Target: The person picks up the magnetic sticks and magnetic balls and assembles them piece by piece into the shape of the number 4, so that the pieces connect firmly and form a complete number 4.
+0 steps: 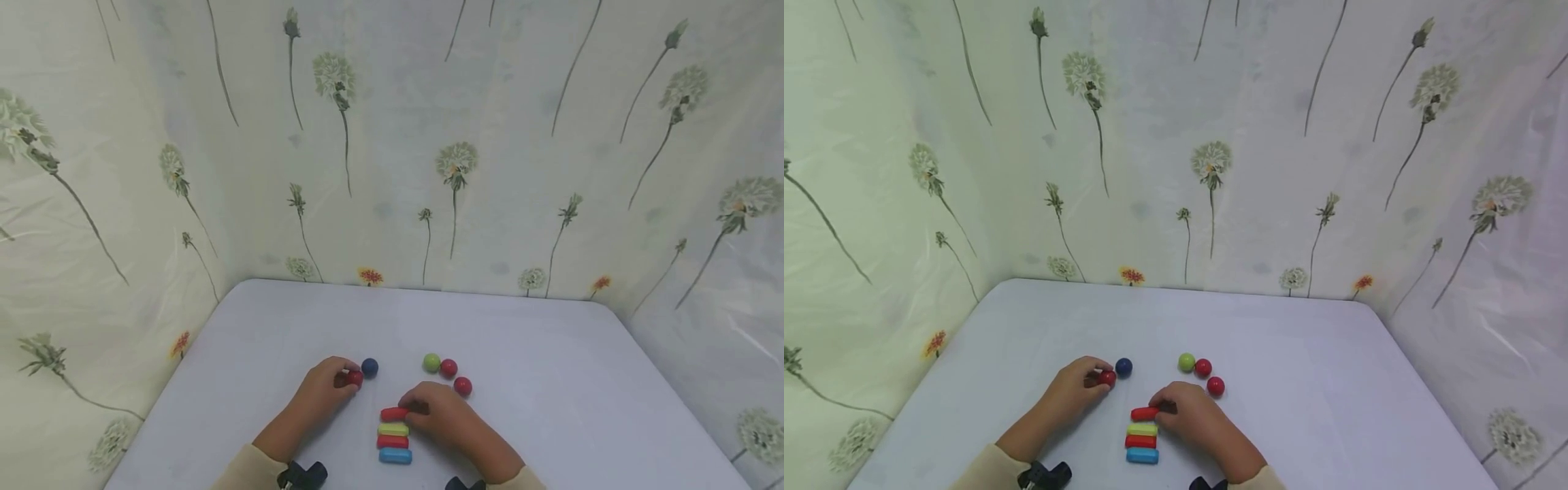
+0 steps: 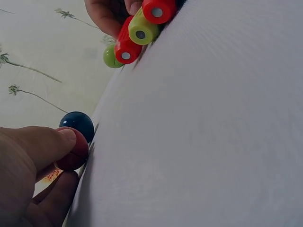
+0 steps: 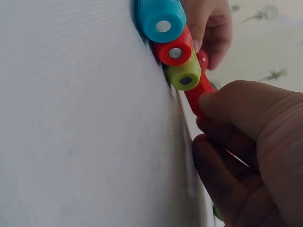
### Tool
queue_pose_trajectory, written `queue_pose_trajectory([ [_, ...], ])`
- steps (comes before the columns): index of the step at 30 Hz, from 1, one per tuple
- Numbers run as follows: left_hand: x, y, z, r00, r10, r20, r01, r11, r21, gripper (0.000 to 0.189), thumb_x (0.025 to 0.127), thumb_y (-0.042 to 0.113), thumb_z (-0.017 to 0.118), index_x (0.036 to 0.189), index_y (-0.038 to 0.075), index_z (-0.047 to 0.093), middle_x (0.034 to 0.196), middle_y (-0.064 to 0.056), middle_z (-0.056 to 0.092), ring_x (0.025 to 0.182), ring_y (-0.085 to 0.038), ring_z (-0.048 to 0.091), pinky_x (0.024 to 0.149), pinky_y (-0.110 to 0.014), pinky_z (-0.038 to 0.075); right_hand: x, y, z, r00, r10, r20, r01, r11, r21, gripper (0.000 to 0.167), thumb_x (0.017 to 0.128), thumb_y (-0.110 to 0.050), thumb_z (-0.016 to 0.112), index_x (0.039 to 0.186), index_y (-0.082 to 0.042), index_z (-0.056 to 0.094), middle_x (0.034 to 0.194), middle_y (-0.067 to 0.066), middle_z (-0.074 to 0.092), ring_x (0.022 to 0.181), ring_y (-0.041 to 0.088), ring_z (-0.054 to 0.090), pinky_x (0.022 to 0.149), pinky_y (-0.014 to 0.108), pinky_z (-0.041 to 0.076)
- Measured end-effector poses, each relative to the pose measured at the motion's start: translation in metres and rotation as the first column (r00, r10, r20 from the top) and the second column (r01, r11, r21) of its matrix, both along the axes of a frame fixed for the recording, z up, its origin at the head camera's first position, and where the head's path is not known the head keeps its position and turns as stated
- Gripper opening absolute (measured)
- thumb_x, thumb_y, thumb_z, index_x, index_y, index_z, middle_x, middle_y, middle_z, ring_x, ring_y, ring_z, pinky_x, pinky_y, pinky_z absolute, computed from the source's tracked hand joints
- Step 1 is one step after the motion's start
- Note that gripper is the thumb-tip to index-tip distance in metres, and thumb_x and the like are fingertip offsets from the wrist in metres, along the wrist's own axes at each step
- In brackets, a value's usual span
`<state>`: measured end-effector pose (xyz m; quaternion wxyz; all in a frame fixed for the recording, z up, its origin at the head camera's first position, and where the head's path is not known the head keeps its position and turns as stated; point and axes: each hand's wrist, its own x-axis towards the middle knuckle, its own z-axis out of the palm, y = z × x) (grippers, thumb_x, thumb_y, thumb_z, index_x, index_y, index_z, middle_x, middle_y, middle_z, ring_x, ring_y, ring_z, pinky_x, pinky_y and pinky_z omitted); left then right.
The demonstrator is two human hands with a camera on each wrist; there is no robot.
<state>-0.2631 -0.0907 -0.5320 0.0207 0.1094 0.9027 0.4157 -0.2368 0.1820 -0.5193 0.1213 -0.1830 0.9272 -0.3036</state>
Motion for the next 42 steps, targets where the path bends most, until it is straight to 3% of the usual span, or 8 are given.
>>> queue_pose_trajectory([
  [7, 0.002, -0.002, -0.001, 1.000, 0.001, 0.023, -0.001, 0.999, 0.040, 0.028, 0.091, 0.019, 0.082, 0.116, 0.020, 0.071, 0.115, 0.001, 0.070, 0.104, -0.017, 0.068, 0.093, -0.042, 0.060, -0.001, 0.005, 0.001, 0.994, -0.105, -0.040, 0.102, 0.992, -0.081, 0.022, 0.091, -0.031, 0.083, 0.111, -0.031, 0.076, 0.106, -0.017, 0.069, 0.102, 0.010, 0.067, 0.091, 0.039, 0.061],
  [17, 0.006, 0.002, -0.001, 0.990, -0.061, 0.124, 0.040, 0.986, 0.163, 0.029, 0.089, 0.029, 0.085, 0.114, 0.025, 0.071, 0.115, 0.003, 0.071, 0.109, -0.021, 0.070, 0.092, -0.043, 0.061, 0.002, 0.006, 0.003, 0.970, -0.244, 0.023, 0.242, 0.942, -0.233, 0.019, 0.092, -0.023, 0.082, 0.109, -0.026, 0.075, 0.108, -0.008, 0.072, 0.102, 0.016, 0.071, 0.085, 0.035, 0.063],
  [23, 0.010, 0.005, 0.004, 0.984, -0.096, 0.149, 0.066, 0.979, 0.194, 0.029, 0.088, 0.029, 0.086, 0.113, 0.025, 0.071, 0.115, 0.003, 0.072, 0.109, -0.021, 0.071, 0.092, -0.043, 0.061, 0.002, 0.004, 0.004, 0.971, -0.236, 0.029, 0.236, 0.935, -0.264, 0.019, 0.092, -0.022, 0.082, 0.110, -0.024, 0.075, 0.108, -0.006, 0.073, 0.101, 0.017, 0.072, 0.082, 0.033, 0.063],
  [30, 0.013, 0.007, 0.006, 0.982, -0.138, 0.132, 0.109, 0.973, 0.205, 0.030, 0.088, 0.027, 0.087, 0.113, 0.026, 0.071, 0.112, 0.005, 0.072, 0.107, -0.020, 0.072, 0.091, -0.043, 0.062, 0.003, -0.001, 0.006, 0.978, -0.209, 0.017, 0.206, 0.937, -0.282, 0.020, 0.092, -0.023, 0.082, 0.111, -0.022, 0.076, 0.109, -0.005, 0.073, 0.101, 0.017, 0.073, 0.083, 0.033, 0.063],
  [42, 0.011, 0.009, 0.003, 0.981, -0.148, 0.124, 0.122, 0.972, 0.201, 0.029, 0.088, 0.026, 0.086, 0.112, 0.025, 0.071, 0.111, 0.005, 0.073, 0.107, -0.020, 0.073, 0.090, -0.042, 0.062, 0.002, 0.000, 0.005, 0.981, -0.195, 0.017, 0.192, 0.939, -0.285, 0.025, 0.091, -0.025, 0.083, 0.115, -0.020, 0.075, 0.112, -0.004, 0.074, 0.105, 0.019, 0.074, 0.086, 0.036, 0.063],
])
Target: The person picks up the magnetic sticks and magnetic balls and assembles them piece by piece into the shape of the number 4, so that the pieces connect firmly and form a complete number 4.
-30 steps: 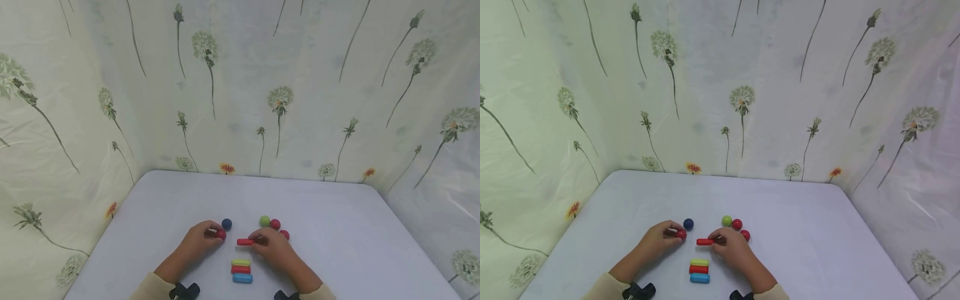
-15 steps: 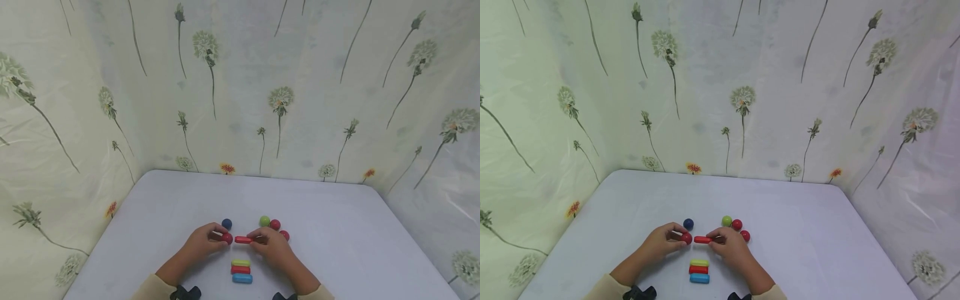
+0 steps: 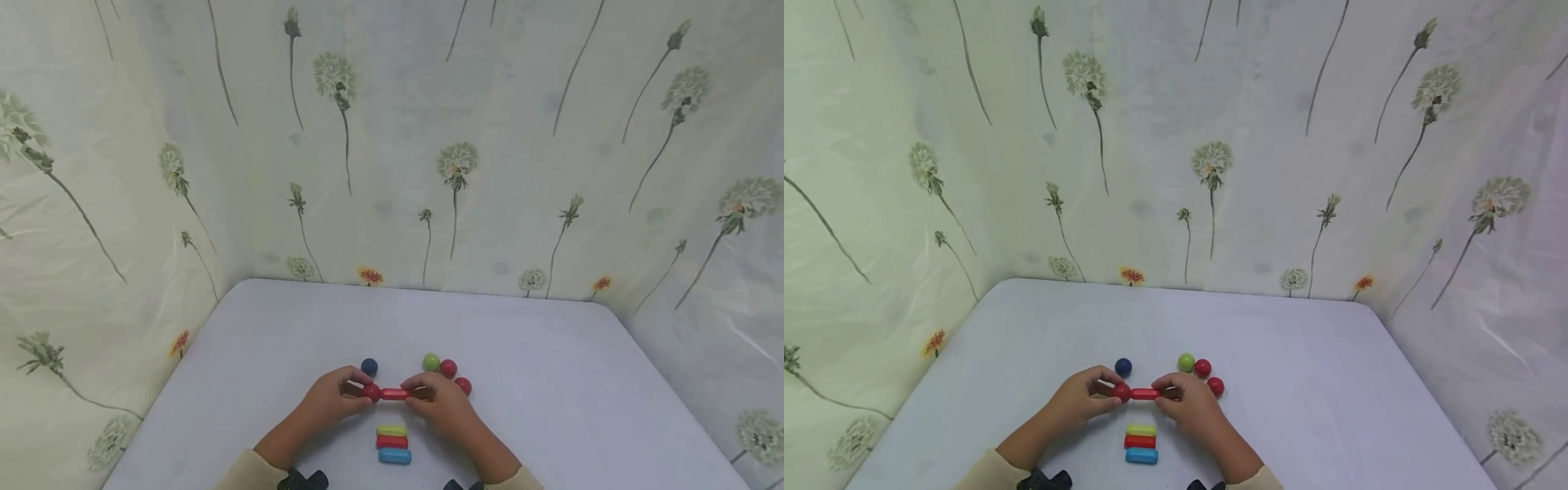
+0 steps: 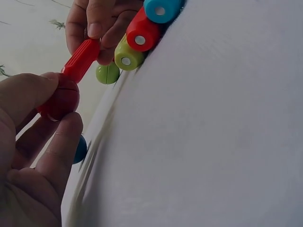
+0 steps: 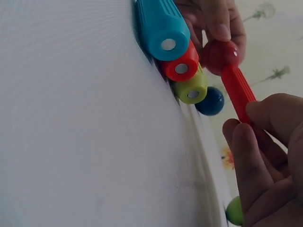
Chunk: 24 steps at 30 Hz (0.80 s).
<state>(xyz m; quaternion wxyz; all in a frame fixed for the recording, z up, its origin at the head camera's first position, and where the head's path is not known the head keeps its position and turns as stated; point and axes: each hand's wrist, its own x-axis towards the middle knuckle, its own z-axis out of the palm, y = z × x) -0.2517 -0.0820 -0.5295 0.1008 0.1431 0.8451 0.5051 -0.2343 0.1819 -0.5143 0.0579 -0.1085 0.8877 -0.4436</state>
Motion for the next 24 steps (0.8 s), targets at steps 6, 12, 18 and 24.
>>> queue_pose_trajectory([
  [6, -0.001, -0.002, -0.003, 1.000, 0.018, -0.007, -0.018, 1.000, -0.008, 0.028, 0.088, 0.026, 0.086, 0.111, 0.024, 0.070, 0.112, 0.005, 0.072, 0.106, -0.019, 0.073, 0.091, -0.043, 0.062, 0.000, 0.005, 0.004, 0.993, -0.098, -0.065, 0.103, 0.992, 0.075, 0.027, 0.092, -0.026, 0.082, 0.116, -0.021, 0.074, 0.110, -0.007, 0.074, 0.106, 0.017, 0.074, 0.089, 0.040, 0.062],
  [12, -0.002, -0.004, -0.006, 1.000, 0.030, -0.002, -0.030, 1.000, -0.001, 0.028, 0.088, 0.026, 0.086, 0.112, 0.024, 0.070, 0.113, 0.004, 0.071, 0.105, -0.019, 0.072, 0.092, -0.044, 0.061, -0.001, 0.023, 0.014, 0.948, -0.260, -0.181, 0.281, 0.955, 0.097, 0.022, 0.092, -0.021, 0.082, 0.113, -0.018, 0.076, 0.106, -0.005, 0.071, 0.107, 0.015, 0.070, 0.093, 0.038, 0.061],
  [18, -0.003, -0.005, -0.008, 0.999, 0.032, 0.003, -0.032, 0.999, 0.000, 0.029, 0.088, 0.029, 0.086, 0.113, 0.024, 0.070, 0.113, 0.004, 0.072, 0.105, -0.019, 0.072, 0.093, -0.044, 0.061, -0.004, 0.051, 0.018, 0.940, -0.315, -0.131, 0.335, 0.923, 0.187, 0.038, 0.092, -0.024, 0.082, 0.127, -0.015, 0.070, 0.132, 0.008, 0.067, 0.126, 0.032, 0.065, 0.104, 0.051, 0.054],
  [24, -0.004, -0.005, -0.010, 0.999, 0.040, 0.011, -0.040, 0.999, 0.000, 0.030, 0.088, 0.029, 0.086, 0.112, 0.023, 0.070, 0.112, 0.004, 0.072, 0.104, -0.019, 0.072, 0.092, -0.044, 0.061, -0.006, 0.070, 0.009, 0.959, -0.281, -0.040, 0.282, 0.929, 0.239, 0.048, 0.088, -0.025, 0.086, 0.132, -0.015, 0.068, 0.134, 0.009, 0.066, 0.126, 0.033, 0.065, 0.106, 0.053, 0.052],
])
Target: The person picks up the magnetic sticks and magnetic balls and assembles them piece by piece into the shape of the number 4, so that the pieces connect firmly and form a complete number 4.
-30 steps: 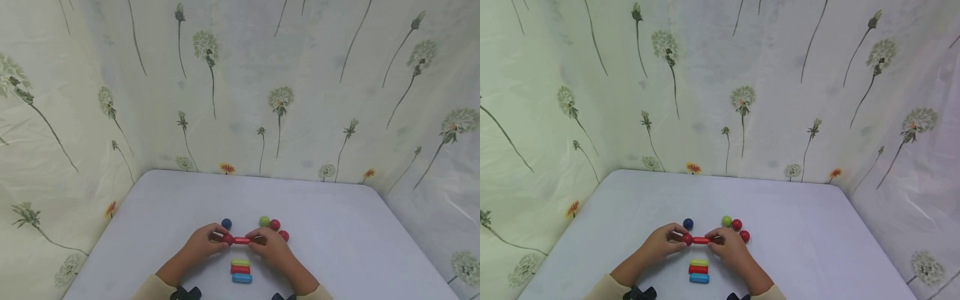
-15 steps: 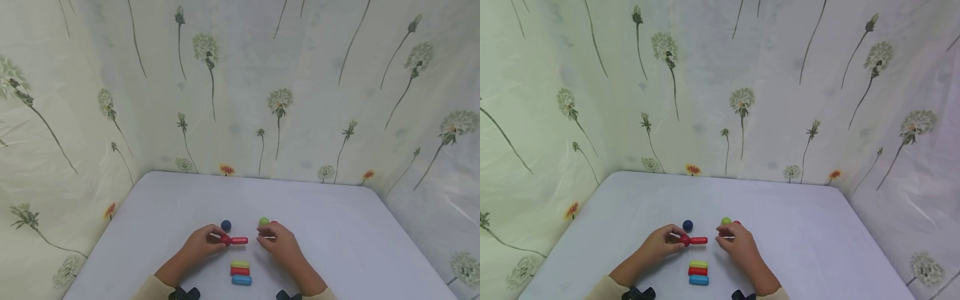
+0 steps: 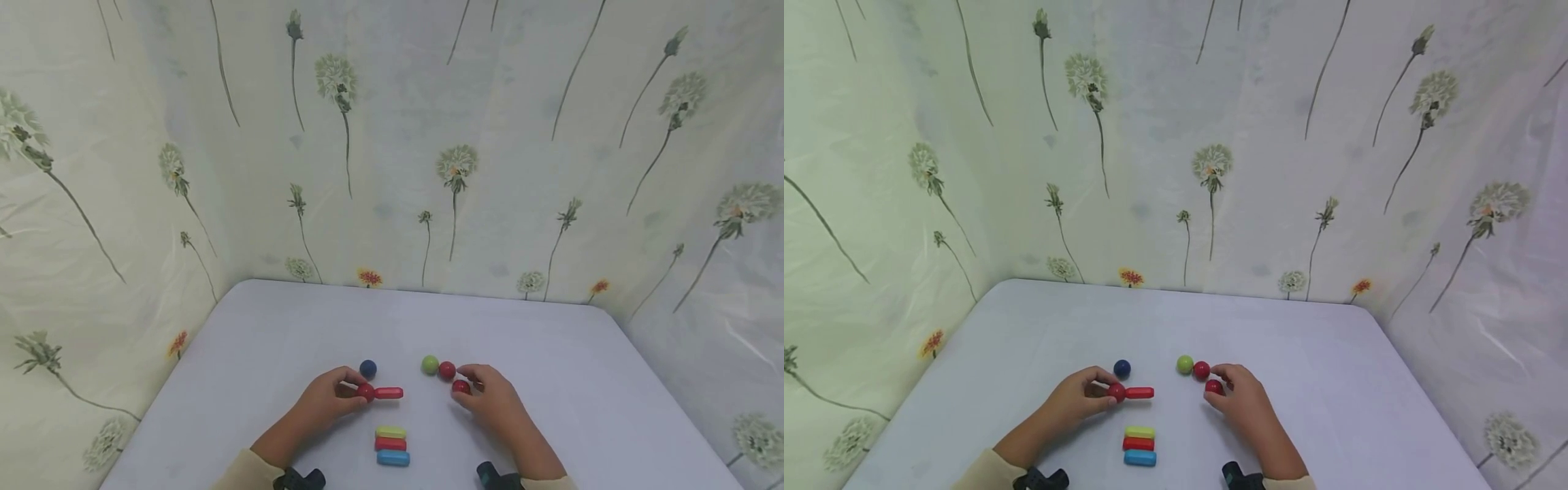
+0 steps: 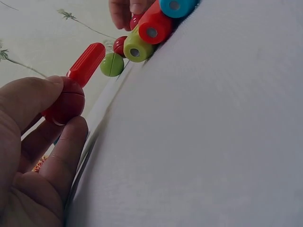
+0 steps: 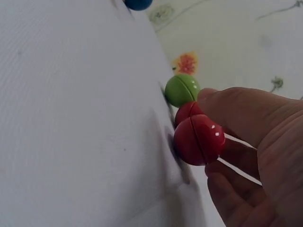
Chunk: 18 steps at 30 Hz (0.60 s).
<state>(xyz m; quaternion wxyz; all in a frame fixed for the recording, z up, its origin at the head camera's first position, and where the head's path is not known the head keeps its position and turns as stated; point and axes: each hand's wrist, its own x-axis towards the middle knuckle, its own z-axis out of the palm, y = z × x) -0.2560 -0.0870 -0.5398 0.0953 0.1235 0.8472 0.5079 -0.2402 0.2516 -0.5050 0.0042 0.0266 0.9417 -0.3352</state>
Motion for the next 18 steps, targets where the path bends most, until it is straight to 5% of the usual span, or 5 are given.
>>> queue_pose_trajectory([
  [6, 0.000, 0.000, 0.000, 1.000, -0.009, -0.002, 0.009, 1.000, 0.012, 0.030, 0.089, 0.029, 0.085, 0.113, 0.023, 0.070, 0.113, 0.004, 0.072, 0.105, -0.019, 0.072, 0.092, -0.044, 0.061, 0.000, 0.008, -0.009, 1.000, -0.004, 0.010, 0.004, 1.000, -0.023, 0.042, 0.087, -0.018, 0.086, 0.125, -0.014, 0.070, 0.122, 0.002, 0.070, 0.113, 0.023, 0.069, 0.101, 0.050, 0.056],
  [18, 0.000, -0.002, 0.000, 1.000, -0.011, 0.009, 0.011, 1.000, 0.023, 0.030, 0.089, 0.030, 0.085, 0.114, 0.023, 0.070, 0.113, 0.003, 0.072, 0.105, -0.019, 0.072, 0.092, -0.043, 0.061, 0.000, 0.010, -0.004, 1.000, -0.022, 0.013, 0.023, 0.996, -0.082, 0.038, 0.088, -0.022, 0.084, 0.124, -0.020, 0.070, 0.121, 0.000, 0.073, 0.119, 0.027, 0.069, 0.097, 0.049, 0.058],
])
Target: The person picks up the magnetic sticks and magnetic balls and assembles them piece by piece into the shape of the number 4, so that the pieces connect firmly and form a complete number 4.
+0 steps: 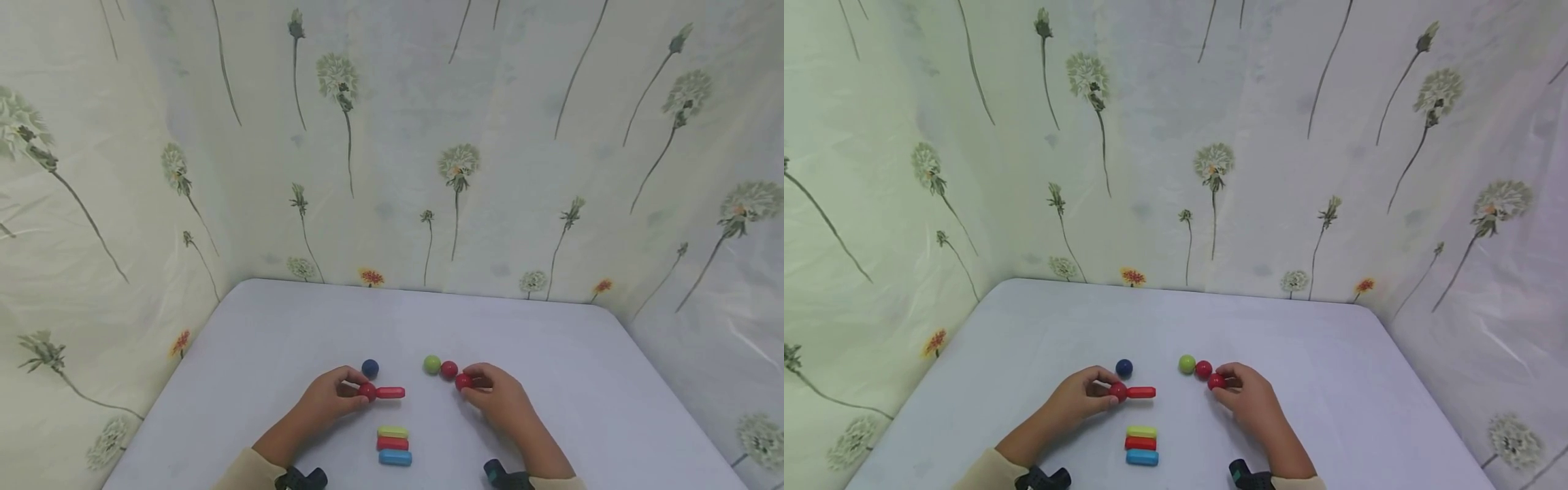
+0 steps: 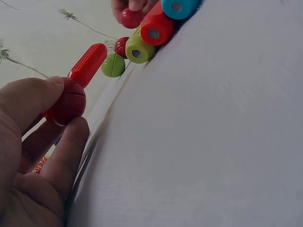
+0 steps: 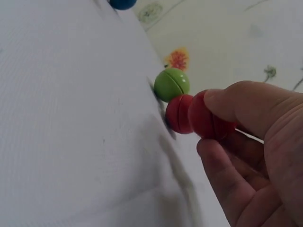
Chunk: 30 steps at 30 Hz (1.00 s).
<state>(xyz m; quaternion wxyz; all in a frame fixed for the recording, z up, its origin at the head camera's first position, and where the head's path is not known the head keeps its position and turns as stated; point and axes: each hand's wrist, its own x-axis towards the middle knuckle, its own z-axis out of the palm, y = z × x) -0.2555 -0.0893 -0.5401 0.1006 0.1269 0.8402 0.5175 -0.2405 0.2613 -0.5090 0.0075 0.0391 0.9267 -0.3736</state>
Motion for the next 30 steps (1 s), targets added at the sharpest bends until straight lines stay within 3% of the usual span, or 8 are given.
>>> queue_pose_trajectory([
  [6, 0.001, 0.000, 0.000, 1.000, -0.005, 0.000, 0.005, 1.000, 0.001, 0.030, 0.089, 0.030, 0.085, 0.114, 0.023, 0.070, 0.113, 0.003, 0.072, 0.105, -0.019, 0.072, 0.091, -0.043, 0.061, 0.004, -0.012, 0.007, 0.999, 0.031, -0.021, -0.033, 0.995, -0.095, 0.037, 0.088, -0.024, 0.085, 0.122, -0.018, 0.071, 0.120, 0.002, 0.074, 0.117, 0.027, 0.070, 0.096, 0.048, 0.059],
  [19, 0.002, 0.002, 0.001, 1.000, -0.002, 0.014, 0.002, 1.000, 0.000, 0.029, 0.089, 0.026, 0.085, 0.113, 0.022, 0.070, 0.113, 0.003, 0.072, 0.104, -0.019, 0.072, 0.092, -0.043, 0.061, 0.013, -0.049, 0.006, 0.997, 0.076, -0.007, -0.076, 0.978, -0.193, 0.034, 0.085, -0.025, 0.088, 0.113, -0.020, 0.071, 0.114, -0.002, 0.073, 0.108, 0.019, 0.072, 0.091, 0.044, 0.062],
  [30, 0.001, 0.004, 0.002, 0.999, -0.019, 0.026, 0.019, 1.000, 0.014, 0.029, 0.089, 0.025, 0.085, 0.112, 0.022, 0.070, 0.113, 0.003, 0.072, 0.103, -0.018, 0.073, 0.092, -0.042, 0.061, 0.016, -0.063, 0.005, 0.993, 0.115, 0.005, -0.110, 0.964, -0.241, 0.037, 0.086, -0.023, 0.088, 0.118, -0.017, 0.069, 0.119, 0.002, 0.071, 0.112, 0.023, 0.072, 0.091, 0.043, 0.062],
])
